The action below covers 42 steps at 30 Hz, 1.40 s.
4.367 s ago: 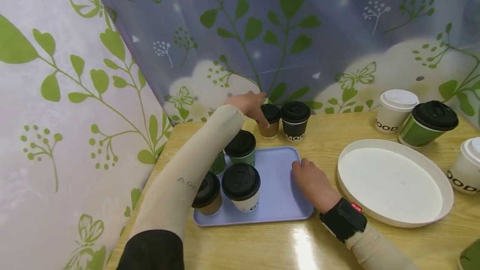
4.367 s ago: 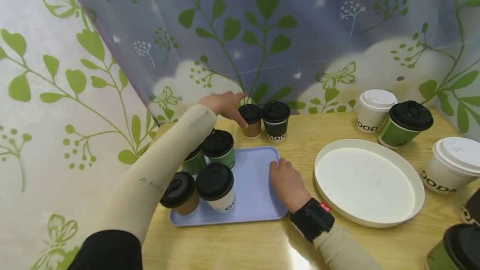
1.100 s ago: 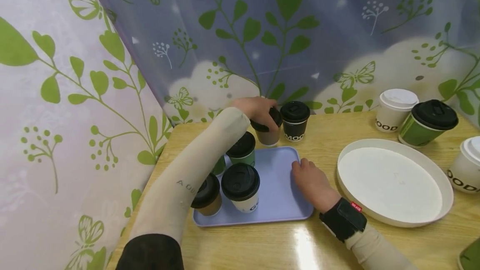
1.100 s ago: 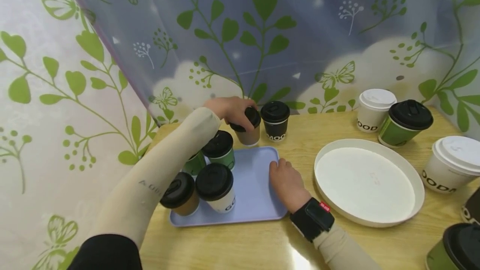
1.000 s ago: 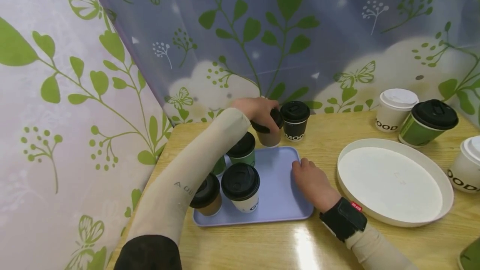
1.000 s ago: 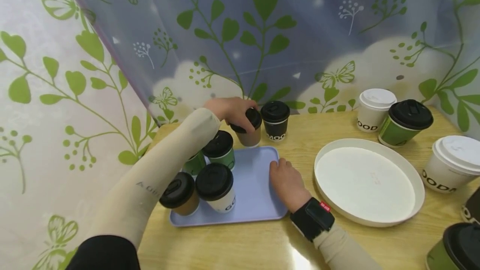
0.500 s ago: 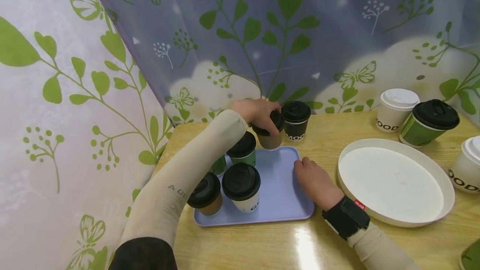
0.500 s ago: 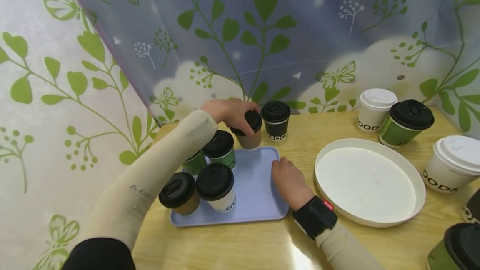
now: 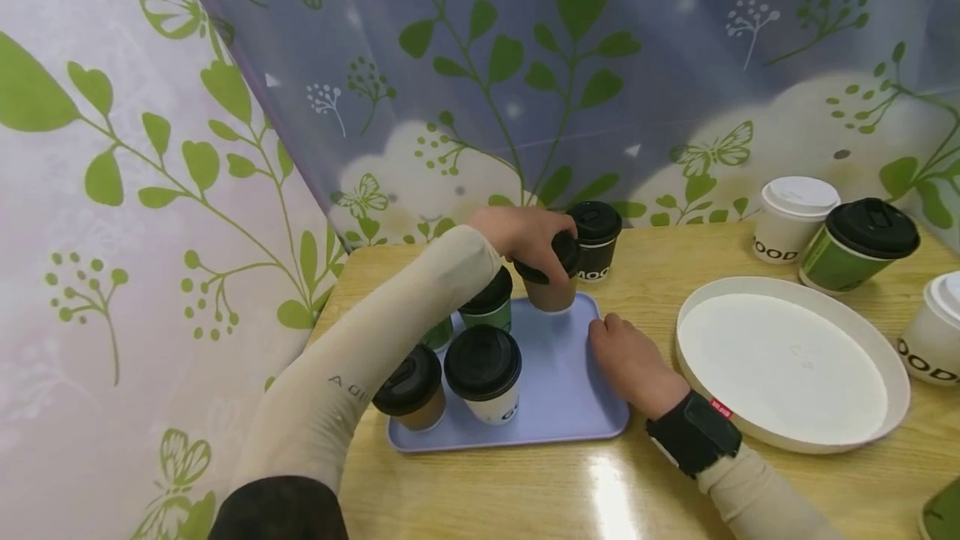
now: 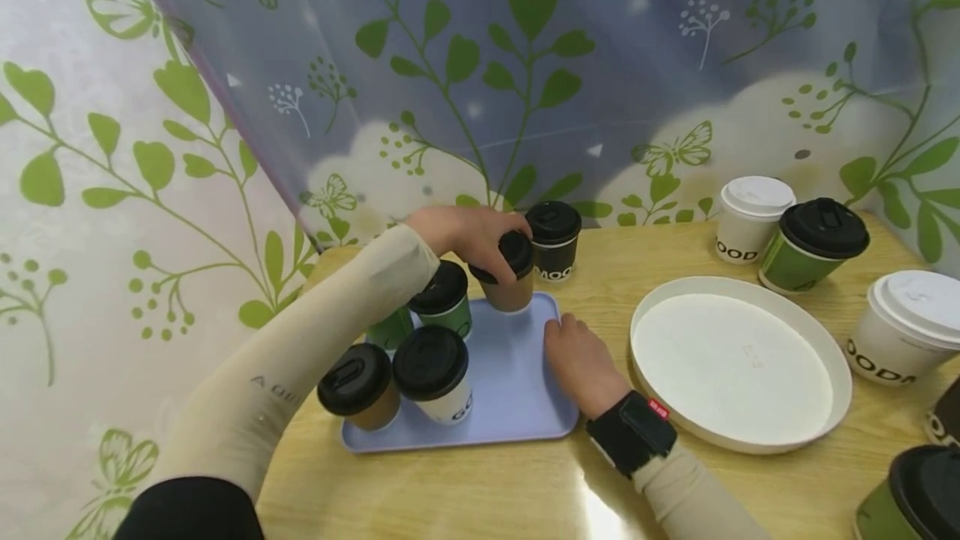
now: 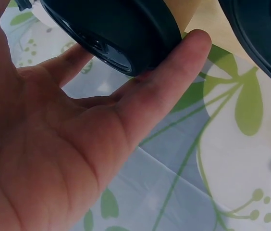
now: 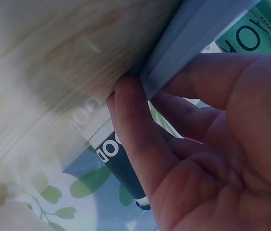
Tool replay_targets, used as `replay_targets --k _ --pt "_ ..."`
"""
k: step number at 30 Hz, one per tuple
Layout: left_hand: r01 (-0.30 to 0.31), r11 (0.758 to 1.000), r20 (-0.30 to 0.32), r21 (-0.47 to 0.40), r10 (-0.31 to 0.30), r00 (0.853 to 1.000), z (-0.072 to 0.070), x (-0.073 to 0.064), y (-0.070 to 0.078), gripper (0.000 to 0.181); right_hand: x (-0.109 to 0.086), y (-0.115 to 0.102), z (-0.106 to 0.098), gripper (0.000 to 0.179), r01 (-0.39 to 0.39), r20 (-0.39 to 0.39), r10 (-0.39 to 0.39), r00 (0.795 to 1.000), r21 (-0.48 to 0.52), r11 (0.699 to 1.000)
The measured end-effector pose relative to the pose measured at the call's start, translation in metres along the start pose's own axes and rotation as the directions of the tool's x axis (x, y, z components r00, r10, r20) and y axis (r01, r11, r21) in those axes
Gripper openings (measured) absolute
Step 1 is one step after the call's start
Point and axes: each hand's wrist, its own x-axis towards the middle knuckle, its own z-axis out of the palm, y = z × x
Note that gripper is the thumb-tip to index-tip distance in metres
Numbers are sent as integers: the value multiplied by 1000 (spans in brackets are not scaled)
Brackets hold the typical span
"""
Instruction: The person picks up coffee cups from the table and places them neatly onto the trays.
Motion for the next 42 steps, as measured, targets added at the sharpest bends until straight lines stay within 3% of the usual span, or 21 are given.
replay_targets --k 10,26,35,42 --pt "-15 1000 27 14 15 1000 7 -1 8 80 1 0 0 4 -9 14 9 1000 4 1000" --pt "-27 1000 46 15 26 999 14 -4 8 79 0 0 5 4 -3 -38 4 999 13 1000" --pt "-32 998 61 46 29 998 17 -4 12 76 2 -1 2 4 -25 3 25 1000 3 1000" --pt "-49 998 68 25 47 997 20 -4 12 77 1 -2 2 3 -22 -13 23 1000 17 1000"
